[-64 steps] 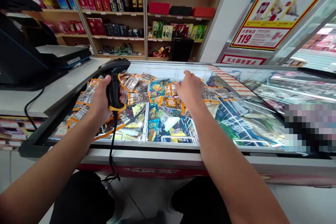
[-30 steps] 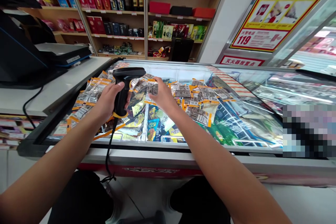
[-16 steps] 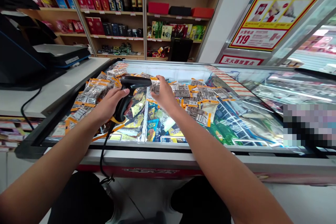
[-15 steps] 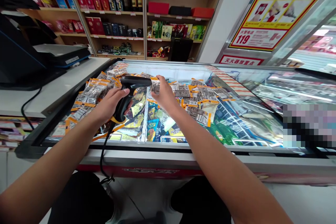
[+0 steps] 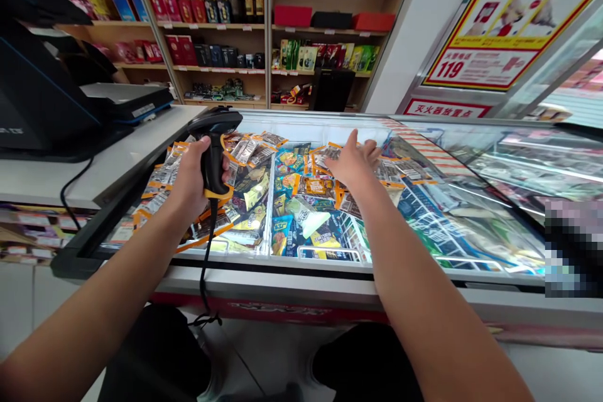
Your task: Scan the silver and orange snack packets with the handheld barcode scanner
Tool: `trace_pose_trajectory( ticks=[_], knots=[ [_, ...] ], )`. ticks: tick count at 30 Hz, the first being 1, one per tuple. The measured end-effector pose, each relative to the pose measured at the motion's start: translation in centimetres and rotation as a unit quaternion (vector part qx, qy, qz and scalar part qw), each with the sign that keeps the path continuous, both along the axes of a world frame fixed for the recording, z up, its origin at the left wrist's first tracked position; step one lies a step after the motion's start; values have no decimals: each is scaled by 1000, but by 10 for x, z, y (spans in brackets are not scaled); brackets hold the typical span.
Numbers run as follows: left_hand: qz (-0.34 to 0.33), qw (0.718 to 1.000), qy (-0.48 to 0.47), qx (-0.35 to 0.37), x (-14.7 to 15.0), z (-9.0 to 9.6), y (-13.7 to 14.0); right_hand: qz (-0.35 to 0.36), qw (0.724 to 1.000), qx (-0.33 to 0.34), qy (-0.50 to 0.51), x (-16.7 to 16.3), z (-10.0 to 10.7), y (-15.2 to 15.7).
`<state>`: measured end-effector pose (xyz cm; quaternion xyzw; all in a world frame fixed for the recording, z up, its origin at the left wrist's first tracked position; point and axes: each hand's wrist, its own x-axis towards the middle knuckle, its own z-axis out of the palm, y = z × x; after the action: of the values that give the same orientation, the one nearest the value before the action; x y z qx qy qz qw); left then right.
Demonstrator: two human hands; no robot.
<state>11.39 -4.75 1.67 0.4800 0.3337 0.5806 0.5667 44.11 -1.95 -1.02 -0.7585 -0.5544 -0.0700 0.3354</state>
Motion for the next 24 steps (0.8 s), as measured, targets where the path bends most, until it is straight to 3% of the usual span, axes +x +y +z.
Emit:
trace_pose_trajectory(
  ticks=[2, 3, 6, 9, 11, 15, 18, 24],
  knots=[
    [3, 1000, -1, -5, 0, 0, 0, -44, 998, 18, -32, -16, 9, -8],
    [5, 1000, 1, -7, 1, 0, 0, -25, 998, 40, -37, -29, 14, -11],
    [7, 1000, 2, -8, 2, -1, 1, 152, 986, 64, 28, -79, 20, -13],
    [2, 1000, -3, -2, 3, -1, 2, 302, 935, -55, 180, -130, 9, 2],
    [-1, 1000, -4, 6, 3, -2, 3, 287, 927, -107, 215, -156, -2, 21],
    [-4, 1000, -6, 21, 3, -2, 4, 192, 972, -61, 123, -185, -18, 56],
    [-4, 1000, -5, 24, 2, -3, 5, 150, 982, -56, 99, -193, -22, 70],
    [-13, 1000, 3, 23, 4, -2, 4, 245, 942, 52, 224, -178, -15, 72]
  ],
)
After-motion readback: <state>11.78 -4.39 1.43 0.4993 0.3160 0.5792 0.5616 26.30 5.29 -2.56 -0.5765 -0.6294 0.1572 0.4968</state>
